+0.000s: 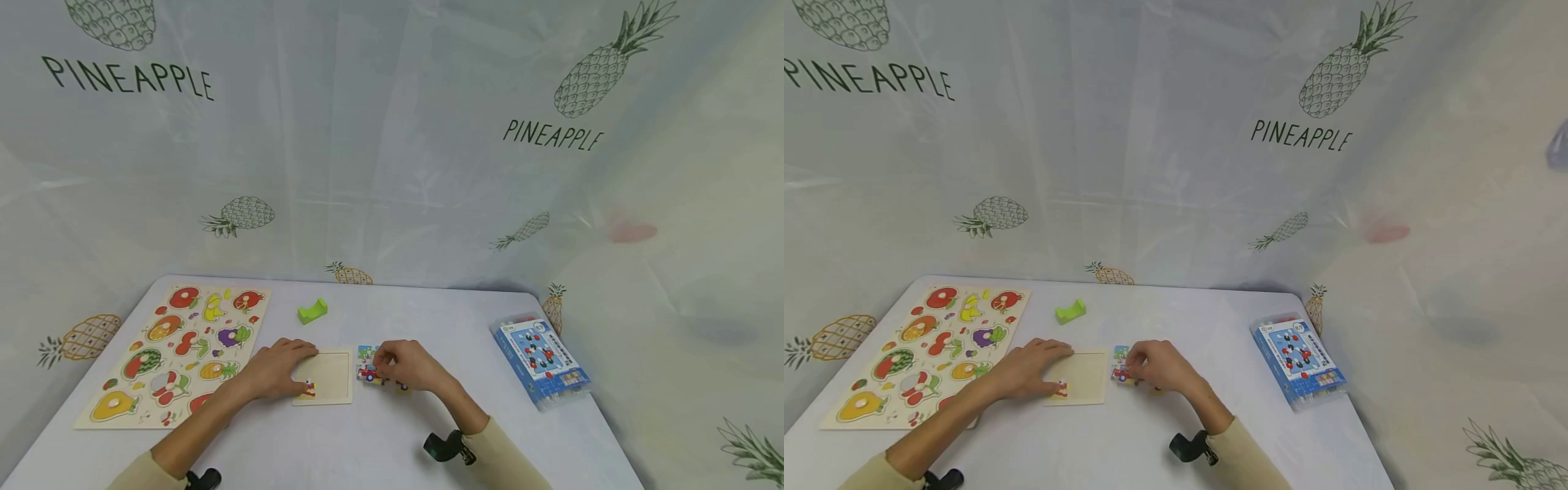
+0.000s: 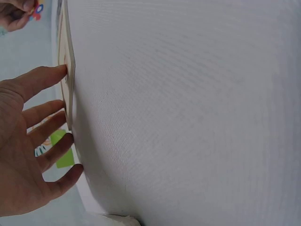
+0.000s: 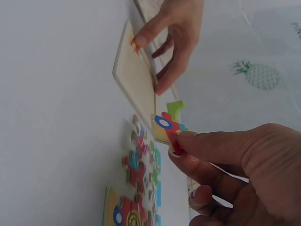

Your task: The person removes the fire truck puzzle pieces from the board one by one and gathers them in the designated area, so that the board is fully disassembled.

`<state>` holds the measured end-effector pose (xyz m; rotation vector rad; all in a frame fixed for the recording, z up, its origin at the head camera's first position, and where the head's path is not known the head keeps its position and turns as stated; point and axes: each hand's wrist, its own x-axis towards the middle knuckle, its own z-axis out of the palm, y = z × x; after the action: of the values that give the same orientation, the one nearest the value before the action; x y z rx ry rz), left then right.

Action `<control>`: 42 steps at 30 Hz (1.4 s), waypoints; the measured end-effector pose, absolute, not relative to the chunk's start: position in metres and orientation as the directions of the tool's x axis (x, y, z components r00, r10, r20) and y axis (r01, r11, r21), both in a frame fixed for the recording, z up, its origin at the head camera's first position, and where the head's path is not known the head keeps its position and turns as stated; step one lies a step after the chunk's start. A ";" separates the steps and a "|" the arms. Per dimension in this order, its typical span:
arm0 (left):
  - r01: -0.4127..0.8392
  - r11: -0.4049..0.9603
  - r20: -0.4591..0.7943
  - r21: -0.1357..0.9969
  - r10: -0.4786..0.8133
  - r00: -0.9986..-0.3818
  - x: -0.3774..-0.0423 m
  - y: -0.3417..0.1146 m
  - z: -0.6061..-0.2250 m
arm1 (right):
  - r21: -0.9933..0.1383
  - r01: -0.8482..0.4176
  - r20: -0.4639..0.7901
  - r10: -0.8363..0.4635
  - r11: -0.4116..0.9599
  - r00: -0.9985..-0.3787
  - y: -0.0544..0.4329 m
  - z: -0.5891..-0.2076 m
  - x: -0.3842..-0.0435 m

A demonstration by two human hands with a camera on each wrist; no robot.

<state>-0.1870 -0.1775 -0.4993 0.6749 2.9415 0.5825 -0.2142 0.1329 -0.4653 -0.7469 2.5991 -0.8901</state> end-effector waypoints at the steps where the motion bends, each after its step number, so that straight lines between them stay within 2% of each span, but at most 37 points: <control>1: 0.406 0.832 0.017 0.379 0.432 -0.902 -0.187 -0.178 -0.499 | -0.635 -0.373 -0.114 -0.560 0.677 -0.821 0.135 -0.466 -0.214; 10: 0.394 0.834 0.005 0.386 0.425 -0.905 -0.186 -0.178 -0.497 | -0.618 -0.325 -0.209 -0.548 0.716 -0.810 0.145 -0.475 -0.214; 24: 0.388 0.835 -0.003 0.390 0.423 -0.906 -0.186 -0.176 -0.496 | -0.566 -0.337 -0.185 -0.514 0.753 -0.838 0.144 -0.483 -0.211; 42: 0.383 0.839 -0.008 0.386 0.419 -0.908 -0.188 -0.176 -0.498 | -0.537 -0.392 -0.126 -0.530 0.747 -0.838 0.144 -0.488 -0.211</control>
<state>-0.1878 -0.1760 -0.4983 0.6388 2.9238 0.5838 -0.2111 0.1437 -0.4878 -0.7219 2.6766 -0.7344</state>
